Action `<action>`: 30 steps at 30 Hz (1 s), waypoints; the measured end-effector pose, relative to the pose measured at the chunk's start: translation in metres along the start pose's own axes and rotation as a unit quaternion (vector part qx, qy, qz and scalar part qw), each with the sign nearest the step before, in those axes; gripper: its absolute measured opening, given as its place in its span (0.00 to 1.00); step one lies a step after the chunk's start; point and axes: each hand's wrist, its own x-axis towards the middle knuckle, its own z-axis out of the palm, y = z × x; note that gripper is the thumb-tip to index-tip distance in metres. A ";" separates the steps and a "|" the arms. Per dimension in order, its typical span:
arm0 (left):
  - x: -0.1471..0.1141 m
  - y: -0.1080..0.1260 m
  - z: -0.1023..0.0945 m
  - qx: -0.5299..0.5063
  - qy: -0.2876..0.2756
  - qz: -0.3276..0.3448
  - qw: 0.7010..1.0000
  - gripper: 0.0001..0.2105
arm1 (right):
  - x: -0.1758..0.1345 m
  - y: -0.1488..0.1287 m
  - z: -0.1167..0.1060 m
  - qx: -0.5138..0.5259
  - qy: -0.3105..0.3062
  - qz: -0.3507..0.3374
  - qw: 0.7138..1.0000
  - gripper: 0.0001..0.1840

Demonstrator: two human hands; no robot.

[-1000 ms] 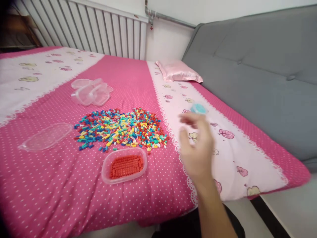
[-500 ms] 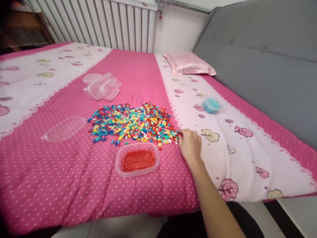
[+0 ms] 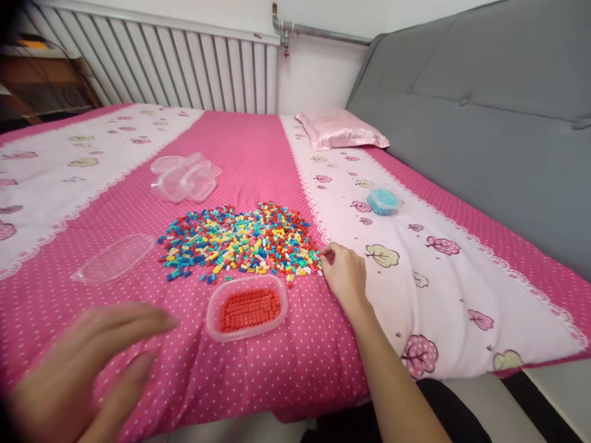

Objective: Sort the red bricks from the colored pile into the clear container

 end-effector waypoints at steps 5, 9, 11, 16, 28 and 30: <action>0.003 -0.035 0.054 -0.037 -0.047 -0.061 0.996 0.32 | -0.007 -0.022 -0.015 0.117 0.036 -0.031 0.992 0.05; -0.012 -0.046 0.079 -0.030 -0.090 -0.057 0.994 0.45 | -0.028 -0.061 -0.029 0.256 0.002 -0.126 0.959 0.06; -0.013 -0.045 0.081 -0.026 -0.102 -0.061 0.993 0.44 | -0.039 -0.076 -0.030 0.266 -0.042 -0.155 0.950 0.07; -0.010 -0.039 0.078 -0.035 -0.118 -0.058 0.991 0.41 | -0.053 -0.085 -0.022 0.232 -0.103 -0.176 0.951 0.13; -0.012 -0.032 0.078 -0.035 -0.111 -0.016 0.993 0.40 | -0.064 -0.104 -0.018 0.029 -0.099 -0.212 0.972 0.14; -0.012 -0.032 0.078 -0.036 -0.112 -0.017 0.993 0.41 | -0.063 -0.105 -0.018 0.000 -0.107 -0.210 0.972 0.14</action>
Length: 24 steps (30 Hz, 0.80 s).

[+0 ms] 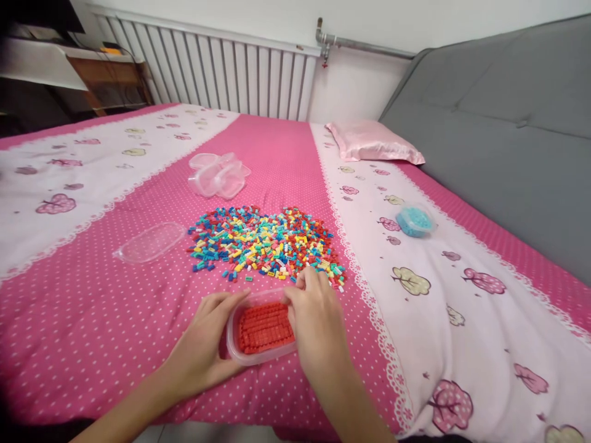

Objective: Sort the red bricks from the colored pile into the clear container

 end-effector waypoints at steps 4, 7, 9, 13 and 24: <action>0.000 0.000 0.000 -0.005 0.006 0.001 1.000 0.41 | 0.005 -0.002 -0.003 -0.030 -0.020 0.011 0.999 0.16; 0.000 0.000 0.000 -0.008 0.005 0.003 1.000 0.40 | 0.008 -0.003 -0.004 -0.034 -0.016 0.005 0.999 0.15; 0.000 0.000 0.000 -0.007 0.004 0.005 1.000 0.39 | 0.009 -0.003 -0.003 -0.031 -0.011 -0.001 0.999 0.14; 0.001 0.001 -0.001 -0.001 0.005 0.007 1.000 0.39 | 0.009 -0.001 0.000 -0.042 -0.009 -0.007 0.999 0.15; 0.001 0.001 -0.001 -0.007 -0.001 0.000 1.000 0.39 | 0.007 -0.007 -0.002 -0.101 -0.050 0.013 0.994 0.14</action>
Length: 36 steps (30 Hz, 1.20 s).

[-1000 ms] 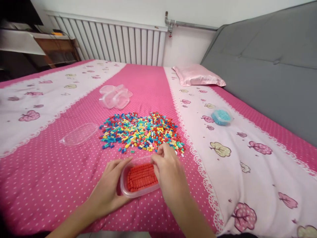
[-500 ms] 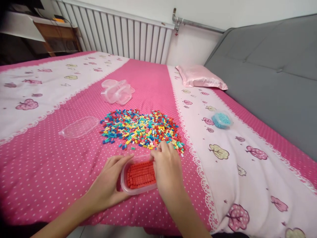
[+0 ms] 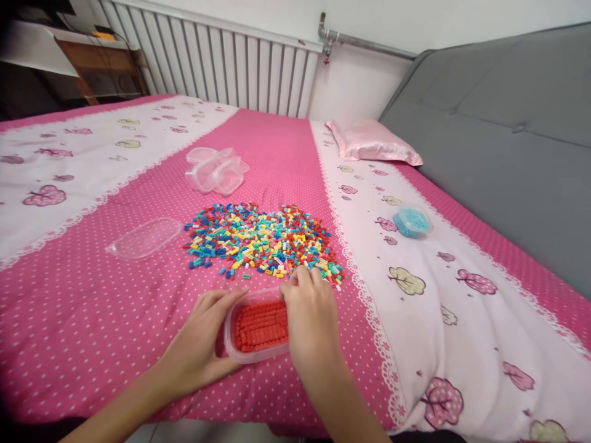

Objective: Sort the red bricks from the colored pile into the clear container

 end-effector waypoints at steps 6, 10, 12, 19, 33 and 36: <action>0.001 0.001 -0.002 -0.005 0.006 0.003 1.000 0.39 | -0.003 -0.003 0.002 -0.043 0.028 0.000 0.999 0.13; 0.001 0.001 -0.002 -0.004 0.003 0.004 1.000 0.38 | -0.005 -0.003 0.002 -0.048 0.051 0.002 0.998 0.13; 0.000 0.001 -0.001 -0.004 0.004 0.007 1.000 0.38 | -0.006 -0.003 0.002 -0.053 0.064 -0.001 0.997 0.13; 0.001 0.001 -0.001 -0.005 0.003 0.008 1.000 0.38 | -0.004 -0.004 0.003 -0.056 0.055 0.010 0.997 0.11; 0.001 0.002 -0.002 -0.006 0.004 0.008 1.000 0.38 | -0.004 -0.002 0.005 -0.062 0.080 0.004 0.995 0.12; 0.001 0.001 -0.002 -0.005 0.000 0.005 1.000 0.38 | -0.004 -0.002 0.006 -0.055 0.080 0.005 0.995 0.12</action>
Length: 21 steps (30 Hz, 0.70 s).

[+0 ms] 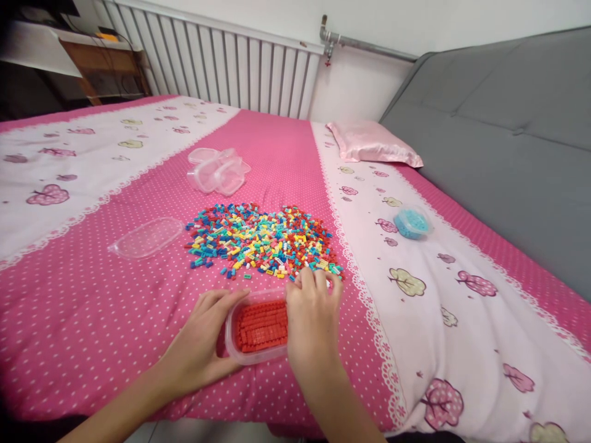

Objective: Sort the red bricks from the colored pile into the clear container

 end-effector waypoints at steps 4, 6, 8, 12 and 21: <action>-0.001 -0.001 0.001 -0.002 0.000 -0.001 1.000 0.38 | 0.001 -0.001 -0.002 0.008 -0.012 0.019 1.000 0.11; -0.001 -0.001 0.001 0.001 0.001 -0.001 1.000 0.38 | 0.001 -0.002 -0.003 0.014 -0.022 0.027 0.999 0.11; -0.001 0.000 0.001 0.005 0.001 -0.001 1.000 0.37 | 0.002 -0.002 -0.003 0.019 -0.032 0.033 0.999 0.11; -0.001 -0.001 0.000 0.012 -0.003 0.002 1.000 0.38 | 0.002 -0.003 -0.002 0.014 -0.028 0.032 0.999 0.11; -0.003 -0.002 0.001 0.023 0.000 -0.002 1.000 0.38 | 0.003 -0.006 -0.006 0.002 -0.066 0.047 0.997 0.10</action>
